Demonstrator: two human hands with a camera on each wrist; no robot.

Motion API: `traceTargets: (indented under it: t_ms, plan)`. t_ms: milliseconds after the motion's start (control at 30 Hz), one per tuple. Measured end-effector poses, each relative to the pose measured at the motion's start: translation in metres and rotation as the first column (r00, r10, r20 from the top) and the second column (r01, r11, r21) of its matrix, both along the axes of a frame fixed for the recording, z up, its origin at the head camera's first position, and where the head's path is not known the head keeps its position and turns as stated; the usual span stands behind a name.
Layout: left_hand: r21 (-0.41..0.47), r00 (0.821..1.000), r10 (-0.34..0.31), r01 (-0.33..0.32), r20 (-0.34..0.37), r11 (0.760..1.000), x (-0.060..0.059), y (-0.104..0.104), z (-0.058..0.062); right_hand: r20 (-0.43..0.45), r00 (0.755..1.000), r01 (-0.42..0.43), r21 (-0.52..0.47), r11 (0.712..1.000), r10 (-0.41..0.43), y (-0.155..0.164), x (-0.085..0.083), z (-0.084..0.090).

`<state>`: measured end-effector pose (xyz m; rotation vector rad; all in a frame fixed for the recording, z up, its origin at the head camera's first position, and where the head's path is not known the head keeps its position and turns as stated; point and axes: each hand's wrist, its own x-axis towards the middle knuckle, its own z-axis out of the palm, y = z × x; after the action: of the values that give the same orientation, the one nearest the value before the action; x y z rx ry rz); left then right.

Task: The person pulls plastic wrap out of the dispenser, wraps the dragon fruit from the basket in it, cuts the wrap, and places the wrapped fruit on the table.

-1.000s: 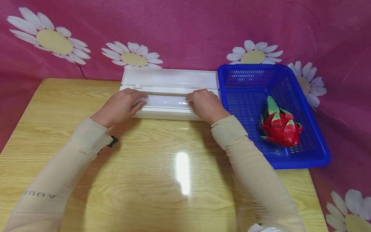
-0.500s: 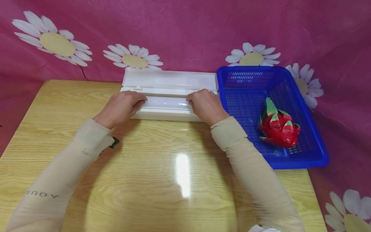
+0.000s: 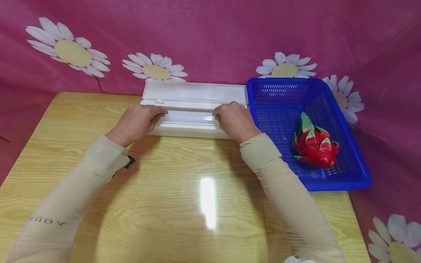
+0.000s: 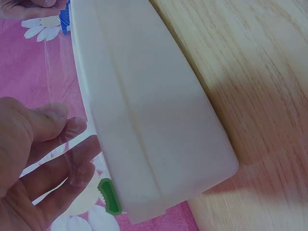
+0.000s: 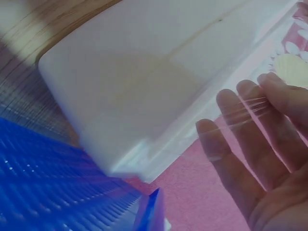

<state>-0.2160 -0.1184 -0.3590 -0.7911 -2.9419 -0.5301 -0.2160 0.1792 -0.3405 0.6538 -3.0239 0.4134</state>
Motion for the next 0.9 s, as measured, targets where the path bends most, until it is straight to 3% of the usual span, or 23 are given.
traceTargets:
  t_ms: [233,900]
  plan:
    - [-0.037,0.999,0.006,-0.007,-0.032,0.999,0.006,-0.001,0.006,0.060,0.996,0.072,-0.036,0.997,-0.069,-0.005,0.007,0.011]
    - [-0.053,0.986,-0.020,0.011,-0.167,0.999,0.020,-0.005,0.023,0.023,0.996,0.092,-0.046,0.995,-0.091,-0.008,0.024,0.035]
